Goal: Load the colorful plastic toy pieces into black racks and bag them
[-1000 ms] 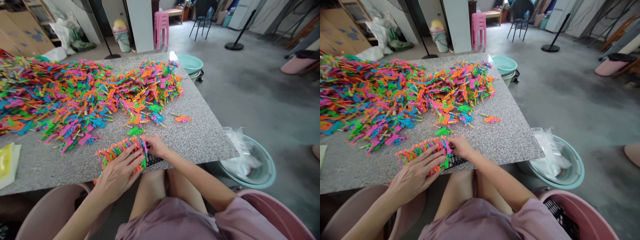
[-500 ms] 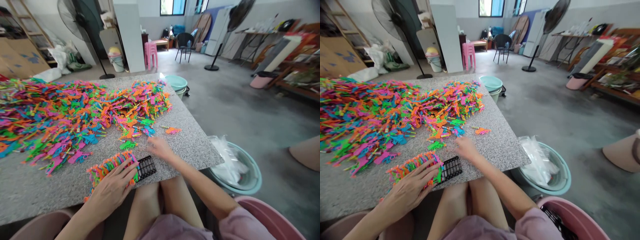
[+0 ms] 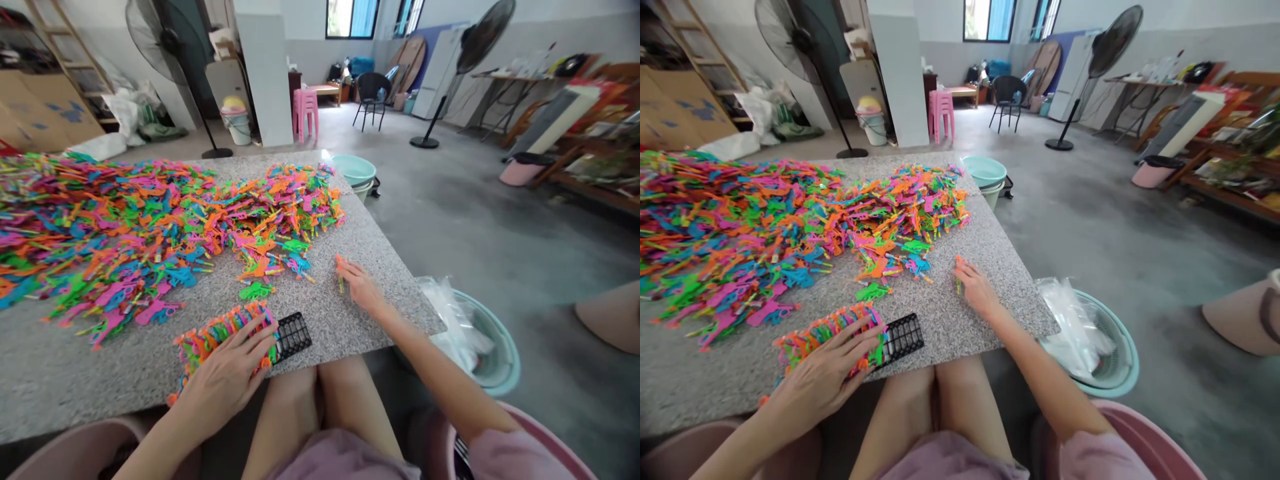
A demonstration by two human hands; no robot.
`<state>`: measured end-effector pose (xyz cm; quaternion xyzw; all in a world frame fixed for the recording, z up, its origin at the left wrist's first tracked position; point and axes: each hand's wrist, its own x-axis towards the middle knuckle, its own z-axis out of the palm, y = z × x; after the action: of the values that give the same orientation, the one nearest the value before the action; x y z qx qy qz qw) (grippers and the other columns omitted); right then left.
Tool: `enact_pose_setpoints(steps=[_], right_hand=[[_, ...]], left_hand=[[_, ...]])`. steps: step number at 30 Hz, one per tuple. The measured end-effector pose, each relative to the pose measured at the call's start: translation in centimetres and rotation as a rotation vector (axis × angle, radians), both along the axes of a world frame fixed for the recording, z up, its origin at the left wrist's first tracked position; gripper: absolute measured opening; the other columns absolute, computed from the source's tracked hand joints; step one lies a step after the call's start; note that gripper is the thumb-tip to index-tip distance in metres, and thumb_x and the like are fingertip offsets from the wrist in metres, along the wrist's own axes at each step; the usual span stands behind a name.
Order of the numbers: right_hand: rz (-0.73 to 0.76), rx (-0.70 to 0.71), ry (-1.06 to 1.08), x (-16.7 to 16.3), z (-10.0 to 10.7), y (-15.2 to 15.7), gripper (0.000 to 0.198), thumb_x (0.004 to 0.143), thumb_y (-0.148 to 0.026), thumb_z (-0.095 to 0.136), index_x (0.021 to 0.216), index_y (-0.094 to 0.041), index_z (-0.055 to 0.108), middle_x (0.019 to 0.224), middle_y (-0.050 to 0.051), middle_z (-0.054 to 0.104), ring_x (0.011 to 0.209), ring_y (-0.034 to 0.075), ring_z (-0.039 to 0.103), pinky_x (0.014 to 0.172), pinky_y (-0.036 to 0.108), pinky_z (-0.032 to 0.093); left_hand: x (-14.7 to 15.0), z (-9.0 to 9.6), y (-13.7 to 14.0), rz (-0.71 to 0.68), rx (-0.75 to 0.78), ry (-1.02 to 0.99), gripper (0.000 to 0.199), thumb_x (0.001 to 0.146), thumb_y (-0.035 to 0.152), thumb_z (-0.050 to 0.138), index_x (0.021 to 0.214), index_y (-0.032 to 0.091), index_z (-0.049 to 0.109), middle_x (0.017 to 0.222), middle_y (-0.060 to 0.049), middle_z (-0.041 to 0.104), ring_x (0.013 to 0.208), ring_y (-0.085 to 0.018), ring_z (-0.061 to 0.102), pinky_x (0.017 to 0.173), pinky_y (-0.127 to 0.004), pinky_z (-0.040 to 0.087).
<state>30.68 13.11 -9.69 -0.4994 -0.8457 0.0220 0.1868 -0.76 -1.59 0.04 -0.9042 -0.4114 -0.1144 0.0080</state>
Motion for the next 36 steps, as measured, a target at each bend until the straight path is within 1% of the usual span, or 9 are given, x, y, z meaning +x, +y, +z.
enact_pose_setpoints(steps=[2,4,8,11,16,19,23,27,36], right_hand=[[-0.266,-0.017,0.091,-0.7,-0.1,-0.4,0.026,0.094,-0.025,0.049,0.116,-0.016,0.061,0.113,0.014,0.067,0.101,0.024,0.063,0.085,0.036,0.050],[-0.453,-0.123,0.107,-1.6,0.3,0.1,0.032,0.086,-0.040,0.064,0.106,-0.015,0.064,0.097,0.014,0.070,0.084,0.024,0.066,0.071,0.032,0.050],[-0.522,-0.435,0.142,-2.2,1.9,1.1,0.021,0.074,-0.034,0.076,0.078,-0.016,0.065,0.071,0.005,0.069,0.068,0.021,0.067,0.060,0.027,0.047],[-0.416,-0.611,0.408,-3.1,2.5,-1.5,0.013,0.081,-0.026,0.068,0.075,-0.017,0.062,0.063,0.002,0.067,0.057,0.017,0.066,0.057,0.024,0.047],[0.024,-0.860,0.721,-8.2,1.9,-10.0,0.007,0.078,-0.017,0.064,0.077,-0.019,0.058,0.065,-0.001,0.068,0.061,0.015,0.066,0.059,0.024,0.049],[0.057,-0.785,0.668,-11.0,1.7,-12.2,0.007,0.077,-0.014,0.061,0.082,-0.019,0.059,0.071,0.001,0.069,0.066,0.016,0.065,0.060,0.024,0.047],[0.006,-0.604,0.390,-12.3,1.5,-12.1,0.006,0.076,-0.014,0.060,0.074,-0.019,0.060,0.070,0.004,0.067,0.065,0.018,0.063,0.060,0.024,0.043],[0.062,-0.487,0.267,-12.6,1.5,-11.9,0.014,0.075,-0.010,0.059,0.085,-0.018,0.063,0.085,0.006,0.070,0.077,0.019,0.065,0.067,0.024,0.043],[0.087,-0.581,0.033,-14.7,3.8,-11.3,0.023,0.080,-0.013,0.059,0.102,-0.013,0.067,0.097,0.015,0.073,0.085,0.024,0.069,0.071,0.029,0.047]], left_hand=[[0.0,0.0,0.0,-0.002,-0.008,0.008,0.034,0.094,0.022,0.045,0.125,0.020,0.059,0.137,-0.005,0.059,0.137,-0.025,0.044,0.108,-0.041,0.047],[0.0,0.1,0.0,-0.003,-0.015,0.022,0.033,0.095,0.022,0.045,0.125,0.019,0.059,0.138,-0.006,0.059,0.136,-0.026,0.045,0.107,-0.041,0.047],[0.1,0.4,-0.1,0.009,-0.042,0.052,0.032,0.096,0.021,0.044,0.125,0.016,0.057,0.137,-0.008,0.059,0.137,-0.026,0.043,0.109,-0.043,0.046],[0.4,0.8,-0.1,0.007,-0.077,0.077,0.031,0.096,0.020,0.045,0.124,0.016,0.057,0.137,-0.008,0.059,0.141,-0.026,0.038,0.112,-0.044,0.042],[0.7,1.0,0.0,0.007,-0.115,0.082,0.032,0.096,0.021,0.044,0.127,0.015,0.054,0.141,-0.010,0.054,0.146,-0.026,0.027,0.115,-0.046,0.037],[0.7,1.0,-0.1,0.011,-0.126,0.090,0.032,0.097,0.022,0.043,0.127,0.016,0.054,0.144,-0.010,0.052,0.146,-0.026,0.027,0.115,-0.045,0.037],[0.8,1.2,-0.2,0.019,-0.144,0.064,0.037,0.098,0.023,0.041,0.134,0.016,0.048,0.147,-0.010,0.048,0.146,-0.026,0.027,0.115,-0.045,0.037],[0.9,1.1,-0.3,0.058,-0.189,0.046,0.041,0.098,0.026,0.043,0.138,0.017,0.044,0.150,-0.009,0.044,0.148,-0.027,0.023,0.116,-0.045,0.036],[1.0,1.3,-0.5,0.128,-0.249,0.027,0.064,0.095,0.034,0.052,0.150,0.015,0.026,0.152,-0.014,0.041,0.148,-0.029,0.022,0.113,-0.046,0.039]])
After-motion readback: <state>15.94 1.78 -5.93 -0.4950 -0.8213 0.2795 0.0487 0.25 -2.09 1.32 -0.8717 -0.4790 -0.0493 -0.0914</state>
